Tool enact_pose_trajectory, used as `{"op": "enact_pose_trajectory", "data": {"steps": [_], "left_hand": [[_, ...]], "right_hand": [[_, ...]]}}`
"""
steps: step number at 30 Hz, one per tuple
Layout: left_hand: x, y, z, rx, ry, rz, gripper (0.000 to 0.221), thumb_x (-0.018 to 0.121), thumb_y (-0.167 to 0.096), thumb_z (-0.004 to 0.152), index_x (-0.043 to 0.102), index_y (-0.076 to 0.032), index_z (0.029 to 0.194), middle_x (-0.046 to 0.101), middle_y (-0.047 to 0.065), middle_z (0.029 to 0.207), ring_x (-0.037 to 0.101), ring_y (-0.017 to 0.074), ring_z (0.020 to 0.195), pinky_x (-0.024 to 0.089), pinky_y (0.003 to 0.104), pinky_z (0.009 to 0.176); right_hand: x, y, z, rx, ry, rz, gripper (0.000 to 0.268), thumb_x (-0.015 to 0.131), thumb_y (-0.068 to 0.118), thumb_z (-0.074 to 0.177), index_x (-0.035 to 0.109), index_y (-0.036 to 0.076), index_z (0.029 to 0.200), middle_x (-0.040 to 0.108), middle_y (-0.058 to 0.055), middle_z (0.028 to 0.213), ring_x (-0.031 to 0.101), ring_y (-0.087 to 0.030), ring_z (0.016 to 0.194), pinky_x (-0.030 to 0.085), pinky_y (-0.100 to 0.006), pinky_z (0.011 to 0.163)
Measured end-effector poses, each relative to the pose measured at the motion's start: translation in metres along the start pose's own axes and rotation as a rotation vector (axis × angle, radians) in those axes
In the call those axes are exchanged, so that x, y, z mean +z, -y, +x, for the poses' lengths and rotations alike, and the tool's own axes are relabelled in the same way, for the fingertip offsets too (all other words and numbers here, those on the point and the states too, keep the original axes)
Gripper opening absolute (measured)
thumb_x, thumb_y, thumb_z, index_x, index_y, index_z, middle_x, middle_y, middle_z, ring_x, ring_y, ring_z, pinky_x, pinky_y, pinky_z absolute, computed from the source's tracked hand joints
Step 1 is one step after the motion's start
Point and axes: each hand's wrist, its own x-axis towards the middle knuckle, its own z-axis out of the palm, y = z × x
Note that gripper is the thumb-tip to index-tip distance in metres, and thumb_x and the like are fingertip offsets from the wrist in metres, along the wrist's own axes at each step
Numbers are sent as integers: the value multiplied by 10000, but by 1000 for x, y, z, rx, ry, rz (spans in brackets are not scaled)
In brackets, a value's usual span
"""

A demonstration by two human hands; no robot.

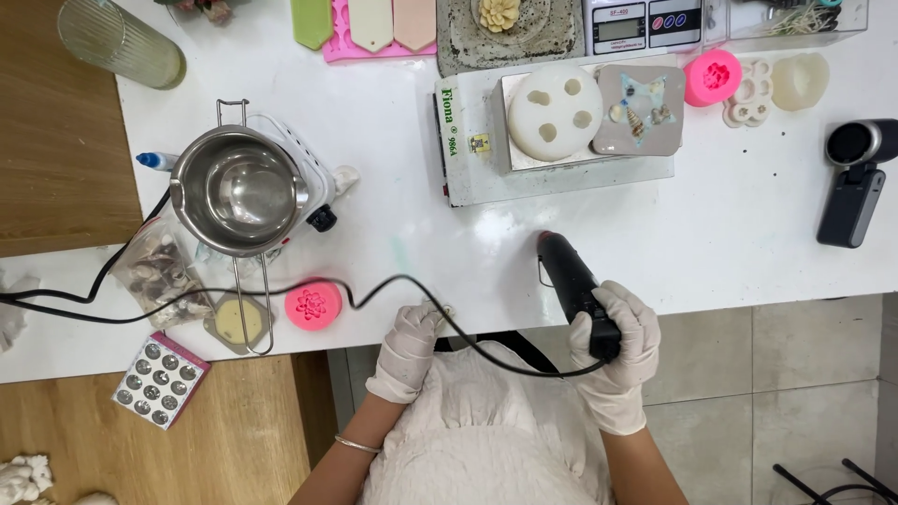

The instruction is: The person uses a heat gun to melt wax residue on a workbench and wipes it clean with a paper towel.

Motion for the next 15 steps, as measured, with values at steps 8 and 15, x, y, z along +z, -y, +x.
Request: {"op": "enact_pose_trajectory", "data": {"steps": [8, 15], "left_hand": [[8, 17, -3, 154, -95, 6, 147, 621, -90, 963, 711, -51, 1072, 695, 138, 1096, 684, 306, 958, 579, 369, 783], [4, 31, -11, 242, -91, 96, 191, 635, -83, 934, 709, -49, 1107, 684, 155, 1116, 675, 313, 993, 580, 373, 800]], "right_hand": [[13, 18, 8, 10, 47, 13, 345, 756, 130, 922, 607, 33, 1218, 664, -175, 1187, 688, -285, 1047, 592, -369, 892], [10, 29, -15, -50, 191, 99, 404, 766, 142, 872, 601, 44, 1227, 684, -174, 1176, 701, -247, 1009, 607, -332, 851]]}}
